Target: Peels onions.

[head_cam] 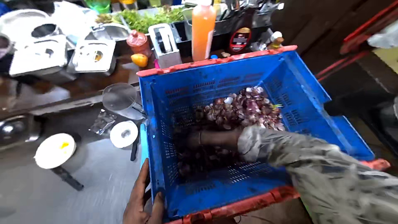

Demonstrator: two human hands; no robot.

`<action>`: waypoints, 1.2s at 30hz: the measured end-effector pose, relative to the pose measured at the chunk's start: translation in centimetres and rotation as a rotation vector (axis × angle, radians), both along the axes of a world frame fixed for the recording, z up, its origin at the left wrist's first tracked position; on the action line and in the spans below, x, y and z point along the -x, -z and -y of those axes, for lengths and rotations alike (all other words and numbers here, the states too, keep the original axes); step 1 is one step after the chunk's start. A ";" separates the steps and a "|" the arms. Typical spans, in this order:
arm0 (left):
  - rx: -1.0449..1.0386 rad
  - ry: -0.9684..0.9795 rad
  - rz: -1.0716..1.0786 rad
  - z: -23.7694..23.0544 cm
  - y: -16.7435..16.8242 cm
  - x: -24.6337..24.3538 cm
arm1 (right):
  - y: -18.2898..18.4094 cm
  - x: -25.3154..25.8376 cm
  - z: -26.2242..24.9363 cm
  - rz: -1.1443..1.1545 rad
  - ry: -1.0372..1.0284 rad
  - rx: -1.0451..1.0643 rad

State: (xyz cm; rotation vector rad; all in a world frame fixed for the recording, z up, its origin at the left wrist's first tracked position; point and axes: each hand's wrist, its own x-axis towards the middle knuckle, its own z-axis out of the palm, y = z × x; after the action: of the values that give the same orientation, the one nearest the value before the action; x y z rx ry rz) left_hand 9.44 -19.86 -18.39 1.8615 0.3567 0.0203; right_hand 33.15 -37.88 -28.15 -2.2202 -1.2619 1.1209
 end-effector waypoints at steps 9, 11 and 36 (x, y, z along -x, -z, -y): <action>-0.034 -0.082 0.032 0.2 0.4 -0.2 | 4.6 -9.8 3.3 0.217 0.183 0.131; -0.046 -0.094 0.021 0.2 0.5 0.0 | 3.5 -11.6 4.3 0.192 0.256 -0.023; -0.131 -0.179 0.029 0.5 1.3 -0.2 | 1.3 -6.7 -1.2 0.333 0.032 -0.214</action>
State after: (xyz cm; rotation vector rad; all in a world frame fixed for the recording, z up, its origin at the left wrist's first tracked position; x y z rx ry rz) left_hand 9.64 -20.39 -19.73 1.9510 0.5116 0.1970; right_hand 39.89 -36.69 -29.41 -2.3132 -1.3937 0.5852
